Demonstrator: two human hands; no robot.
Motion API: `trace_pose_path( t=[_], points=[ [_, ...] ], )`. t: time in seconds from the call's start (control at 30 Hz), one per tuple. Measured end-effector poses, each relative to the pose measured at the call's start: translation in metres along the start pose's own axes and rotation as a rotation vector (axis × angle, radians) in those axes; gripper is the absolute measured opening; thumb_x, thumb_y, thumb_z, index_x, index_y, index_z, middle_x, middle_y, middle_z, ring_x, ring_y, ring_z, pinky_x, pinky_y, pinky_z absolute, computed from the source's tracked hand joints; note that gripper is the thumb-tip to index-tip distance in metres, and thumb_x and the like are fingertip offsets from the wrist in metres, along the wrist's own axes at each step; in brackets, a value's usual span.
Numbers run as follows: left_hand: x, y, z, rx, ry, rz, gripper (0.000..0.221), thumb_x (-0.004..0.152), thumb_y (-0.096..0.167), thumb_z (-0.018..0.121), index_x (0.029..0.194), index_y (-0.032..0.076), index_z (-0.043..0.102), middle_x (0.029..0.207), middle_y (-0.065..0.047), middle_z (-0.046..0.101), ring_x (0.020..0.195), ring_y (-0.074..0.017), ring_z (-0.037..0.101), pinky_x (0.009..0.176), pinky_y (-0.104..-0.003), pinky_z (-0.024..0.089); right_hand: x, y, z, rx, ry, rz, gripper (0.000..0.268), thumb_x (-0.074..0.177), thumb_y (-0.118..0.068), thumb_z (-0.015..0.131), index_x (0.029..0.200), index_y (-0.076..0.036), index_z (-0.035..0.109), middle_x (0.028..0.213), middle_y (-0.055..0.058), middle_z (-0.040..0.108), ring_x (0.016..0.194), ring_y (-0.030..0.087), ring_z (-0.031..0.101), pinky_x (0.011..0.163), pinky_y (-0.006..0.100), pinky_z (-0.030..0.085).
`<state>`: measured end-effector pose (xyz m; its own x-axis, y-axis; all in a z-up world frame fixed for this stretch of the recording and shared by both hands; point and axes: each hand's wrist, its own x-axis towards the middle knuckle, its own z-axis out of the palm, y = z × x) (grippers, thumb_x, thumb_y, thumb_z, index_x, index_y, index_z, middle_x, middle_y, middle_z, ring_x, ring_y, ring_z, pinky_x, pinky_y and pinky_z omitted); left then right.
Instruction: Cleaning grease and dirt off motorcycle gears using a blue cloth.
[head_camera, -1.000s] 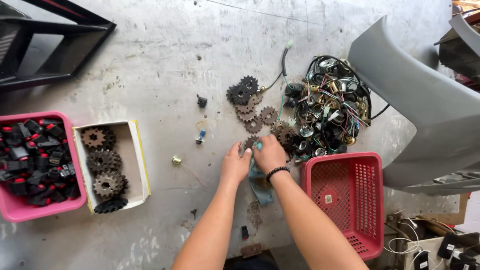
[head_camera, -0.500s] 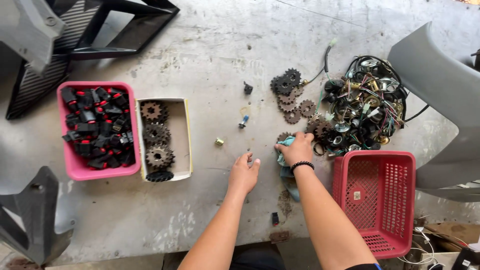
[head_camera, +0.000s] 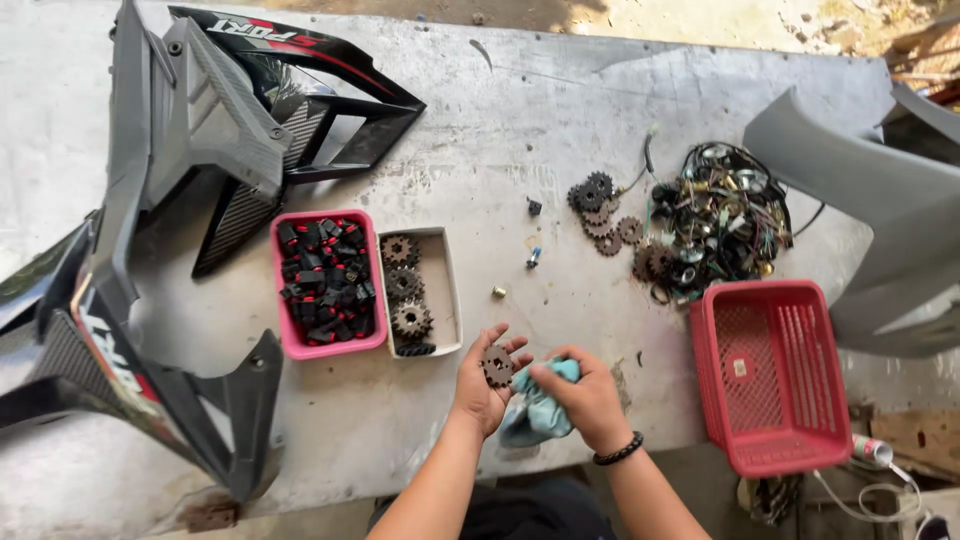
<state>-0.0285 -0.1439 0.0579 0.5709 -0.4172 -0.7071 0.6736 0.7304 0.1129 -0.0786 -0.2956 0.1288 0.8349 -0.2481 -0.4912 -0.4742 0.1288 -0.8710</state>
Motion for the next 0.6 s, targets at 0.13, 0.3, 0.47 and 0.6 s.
trace_pose_path(
  t=[0.13,0.3,0.47,0.6],
  points=[
    [-0.06,0.01,0.009,-0.029,-0.152,-0.074,0.05,0.1,0.04,0.05,0.137,0.007,0.053,0.123,-0.018,0.064,0.094,-0.0267,0.065,0.074,-0.034,0.057,-0.037,-0.006,0.023,0.15,0.209,-0.067,0.02,0.095,-0.014,0.069,0.108,0.001,0.064,0.091,0.009,0.067,0.074,0.014,0.059,0.064,0.028,0.05],
    [-0.109,0.005,0.028,-0.011,-0.147,-0.021,0.079,0.095,0.058,0.039,0.155,0.006,0.038,0.142,-0.02,0.056,0.114,-0.0283,0.061,0.102,-0.044,0.05,-0.088,-0.016,0.052,-0.799,-0.203,-0.812,0.053,0.087,-0.011,0.072,0.136,-0.003,0.053,0.131,0.019,0.055,0.112,0.036,0.061,0.096,0.045,0.054],
    [-0.094,-0.038,0.015,-0.129,-0.146,0.013,0.076,0.096,0.065,0.042,0.14,0.006,0.058,0.14,-0.023,0.061,0.123,-0.0431,0.06,0.107,-0.056,0.047,-0.045,-0.01,0.006,-1.053,0.006,-0.969,0.028,0.084,-0.029,0.074,0.109,-0.016,0.069,0.096,0.006,0.062,0.087,0.032,0.069,0.068,0.044,0.057],
    [-0.115,-0.041,0.044,-0.089,-0.21,0.09,0.085,0.092,0.073,0.036,0.143,0.007,0.055,0.146,-0.022,0.057,0.126,-0.0413,0.059,0.106,-0.058,0.047,-0.072,-0.014,0.018,-0.987,-0.106,-1.024,0.026,0.083,-0.034,0.075,0.099,-0.016,0.068,0.081,0.01,0.065,0.076,0.037,0.07,0.062,0.049,0.056]
  ],
)
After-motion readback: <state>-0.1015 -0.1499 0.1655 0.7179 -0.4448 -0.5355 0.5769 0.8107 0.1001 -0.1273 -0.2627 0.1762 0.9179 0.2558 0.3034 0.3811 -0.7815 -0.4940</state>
